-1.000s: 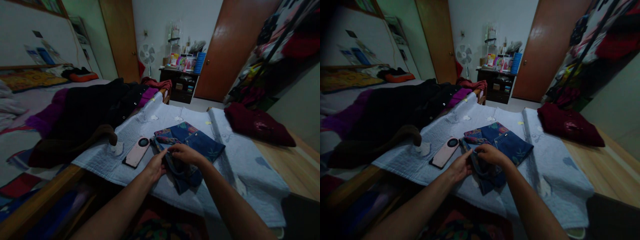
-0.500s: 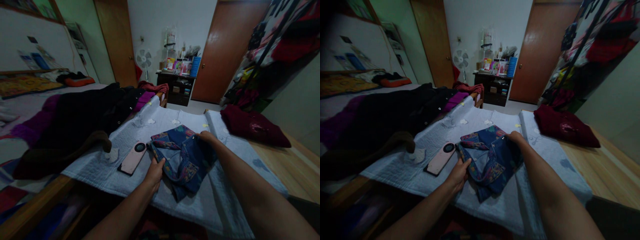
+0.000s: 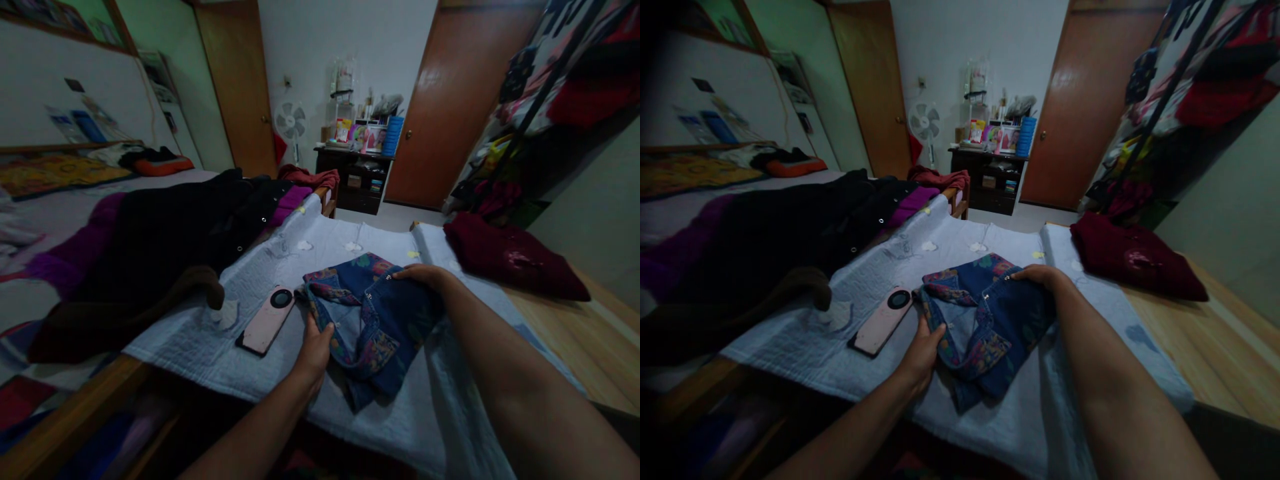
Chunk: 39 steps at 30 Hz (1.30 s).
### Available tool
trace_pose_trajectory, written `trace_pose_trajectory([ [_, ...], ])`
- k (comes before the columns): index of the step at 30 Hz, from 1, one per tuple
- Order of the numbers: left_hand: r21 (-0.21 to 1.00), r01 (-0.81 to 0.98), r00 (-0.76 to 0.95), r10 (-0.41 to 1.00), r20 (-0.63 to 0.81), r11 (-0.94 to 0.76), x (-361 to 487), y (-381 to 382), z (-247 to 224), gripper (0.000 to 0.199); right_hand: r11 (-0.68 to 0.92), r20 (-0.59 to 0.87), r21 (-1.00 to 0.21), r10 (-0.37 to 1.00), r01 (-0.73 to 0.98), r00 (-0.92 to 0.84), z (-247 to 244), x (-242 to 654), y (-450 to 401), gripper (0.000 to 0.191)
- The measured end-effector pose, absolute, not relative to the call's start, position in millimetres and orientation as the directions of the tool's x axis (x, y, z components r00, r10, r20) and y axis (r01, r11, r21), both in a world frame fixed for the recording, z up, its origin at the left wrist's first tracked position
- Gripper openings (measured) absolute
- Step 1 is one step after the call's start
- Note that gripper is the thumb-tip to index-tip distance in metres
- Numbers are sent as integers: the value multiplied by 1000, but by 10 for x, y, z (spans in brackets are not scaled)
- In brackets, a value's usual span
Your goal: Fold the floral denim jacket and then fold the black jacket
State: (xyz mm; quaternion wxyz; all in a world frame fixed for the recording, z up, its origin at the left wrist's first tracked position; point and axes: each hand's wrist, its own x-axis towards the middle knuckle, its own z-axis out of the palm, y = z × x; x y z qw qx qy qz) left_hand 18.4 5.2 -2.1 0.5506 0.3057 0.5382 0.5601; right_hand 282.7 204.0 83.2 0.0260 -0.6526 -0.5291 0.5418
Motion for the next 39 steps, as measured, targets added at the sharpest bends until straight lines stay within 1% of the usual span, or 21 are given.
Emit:
trace_pose_trajectory([
  [3,943,-319,-256,950,-179,92,133,71,-43,59,-460,-647,-677,744,575,-165,882,2851,1936,29],
  [6,937,-338,-245,954,-173,83,42,115,39,59,-492,-626,-734,758,468,-184,921,2865,1802,34],
  [9,934,-346,-191,968,-162,88,-89,233,188,59,-523,-603,-767,786,371,-139,982,2851,1631,36],
  [12,954,-278,-109,983,-146,110,-256,453,336,59,-537,-573,-797,817,276,-66,1047,2826,1433,35],
  [17,992,-57,53,993,-106,109,-540,970,625,58,-466,-458,-874,884,135,92,1021,2784,1042,45],
  [19,992,83,175,979,-108,94,-613,1185,783,57,-420,-411,-905,905,72,107,945,2741,850,43],
  [21,971,234,255,961,-108,47,-643,1394,959,54,-400,-398,-917,911,-6,104,842,2675,644,40],
  [23,912,410,310,942,-126,-12,-623,1596,1142,49,-358,-372,-925,922,-127,111,728,2587,431,41],
  [24,868,494,330,935,-130,-54,-595,1695,1233,46,-335,-360,-924,925,-183,123,671,2535,324,44],
  [26,757,627,396,912,-105,-185,-513,1886,1398,43,-271,-314,-928,938,-255,147,557,2417,112,55],
  [28,619,721,463,881,-96,-311,-403,2055,1517,42,-230,-280,-928,949,-294,142,439,2289,-92,62],
  [30,451,801,487,866,-111,-393,-280,2188,1559,42,-244,-285,-933,950,-265,130,307,2176,-276,64],
  [31,369,835,477,871,-115,-408,-219,2235,1545,41,-282,-312,-932,944,-228,106,240,2136,-356,62],
  [33,242,886,427,900,-90,-396,-109,2279,1452,43,-388,-388,-911,921,-137,-31,124,2108,-482,58],
  [35,190,916,366,930,-40,-353,-24,2248,1306,49,-456,-448,-890,869,13,-211,72,2155,-554,51],
  [36,178,924,344,939,-8,-337,7,2202,1227,53,-450,-456,-889,848,90,-271,82,2201,-565,46],
  [38,154,933,318,946,68,-325,51,2048,1082,56,-372,-424,-903,853,214,-306,175,2311,-532,38],
  [39,137,929,325,936,136,-343,66,1939,1016,53,-309,-380,-915,878,259,-293,250,2361,-486,34],
])
